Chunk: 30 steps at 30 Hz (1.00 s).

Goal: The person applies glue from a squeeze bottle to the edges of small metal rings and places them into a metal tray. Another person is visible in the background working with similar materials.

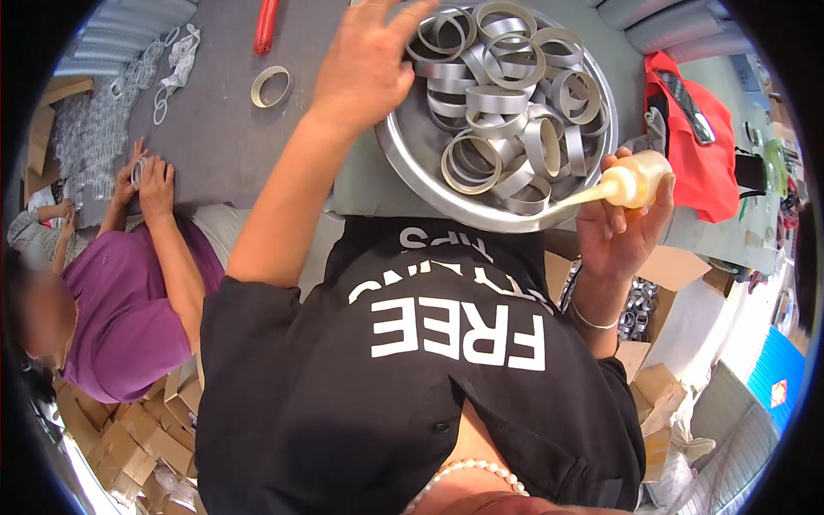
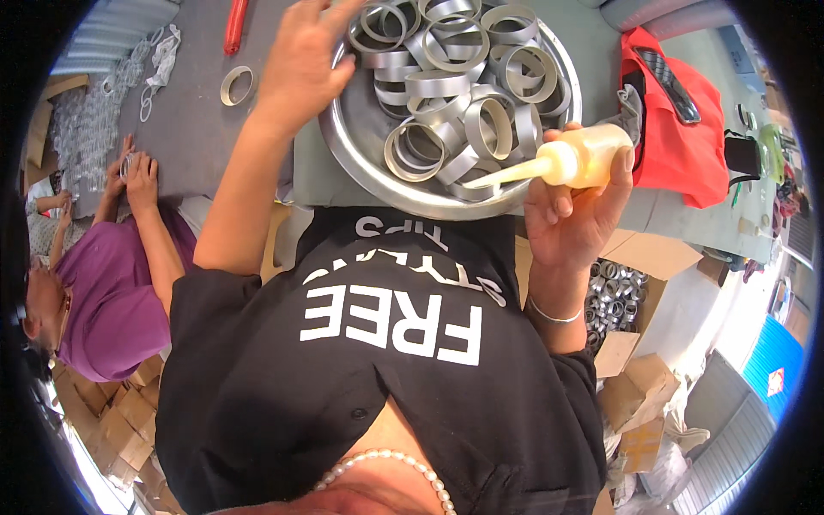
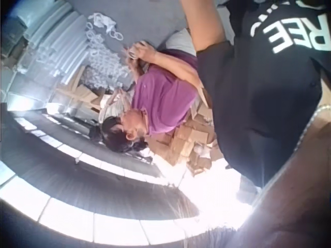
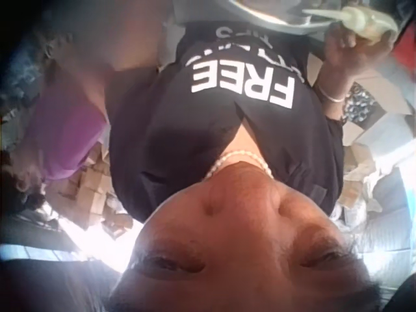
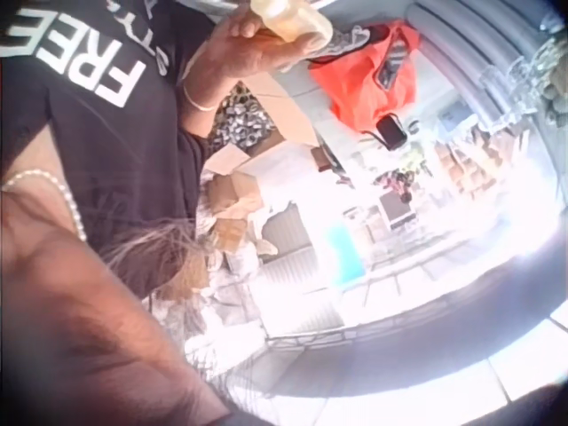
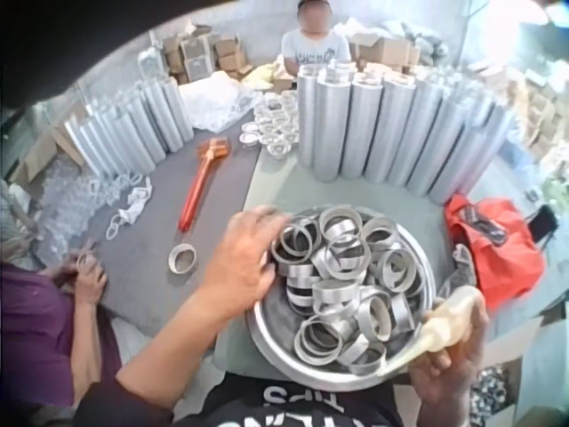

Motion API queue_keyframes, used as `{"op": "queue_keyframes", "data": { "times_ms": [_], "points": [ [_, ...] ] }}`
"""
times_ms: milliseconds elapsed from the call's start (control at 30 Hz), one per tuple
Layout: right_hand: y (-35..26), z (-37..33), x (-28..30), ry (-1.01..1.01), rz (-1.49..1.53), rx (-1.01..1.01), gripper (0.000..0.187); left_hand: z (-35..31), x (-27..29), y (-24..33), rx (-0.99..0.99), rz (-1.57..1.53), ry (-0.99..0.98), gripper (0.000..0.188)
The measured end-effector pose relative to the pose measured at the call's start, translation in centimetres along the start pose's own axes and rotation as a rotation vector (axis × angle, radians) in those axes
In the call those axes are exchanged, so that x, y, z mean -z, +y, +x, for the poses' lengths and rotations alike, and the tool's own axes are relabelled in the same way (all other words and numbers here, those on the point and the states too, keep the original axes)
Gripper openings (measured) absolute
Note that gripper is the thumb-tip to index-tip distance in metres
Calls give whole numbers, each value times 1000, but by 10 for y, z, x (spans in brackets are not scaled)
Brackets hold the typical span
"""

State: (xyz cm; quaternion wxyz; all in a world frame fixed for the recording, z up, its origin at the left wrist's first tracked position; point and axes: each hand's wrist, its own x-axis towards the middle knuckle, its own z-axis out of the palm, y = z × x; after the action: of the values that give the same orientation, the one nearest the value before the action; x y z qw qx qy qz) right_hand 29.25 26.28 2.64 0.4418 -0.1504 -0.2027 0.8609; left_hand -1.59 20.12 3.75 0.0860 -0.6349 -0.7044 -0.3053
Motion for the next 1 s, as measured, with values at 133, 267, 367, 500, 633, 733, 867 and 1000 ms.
{"op": "queue_keyframes", "data": {
  "times_ms": [133,267,367,500,633,733,867,1000],
  "points": [
    [-1,-5,-2,26,-18,42,61,12,-9,-2,-145,45,-112,56],
    [-1,-8,1,51,-9,106,68,4,-1,-14,-115,-147,-14,54],
    [7,-9,-8,8,-178,352,73,-29,18,12,256,-872,-129,53],
    [14,-14,-16,-161,-719,836,81,-78,28,43,848,-1986,-520,62],
    [9,-25,-37,-710,-997,807,73,-105,25,62,1124,-2227,-581,77],
    [18,-23,-42,-790,-1121,935,65,-104,28,69,1137,-2233,-659,73],
    [19,-23,-40,-891,-1195,961,54,-103,33,75,1138,-2153,-688,75],
    [14,-24,-34,-937,-1262,976,47,-98,39,78,1043,-2006,-665,65]
  ]
}}
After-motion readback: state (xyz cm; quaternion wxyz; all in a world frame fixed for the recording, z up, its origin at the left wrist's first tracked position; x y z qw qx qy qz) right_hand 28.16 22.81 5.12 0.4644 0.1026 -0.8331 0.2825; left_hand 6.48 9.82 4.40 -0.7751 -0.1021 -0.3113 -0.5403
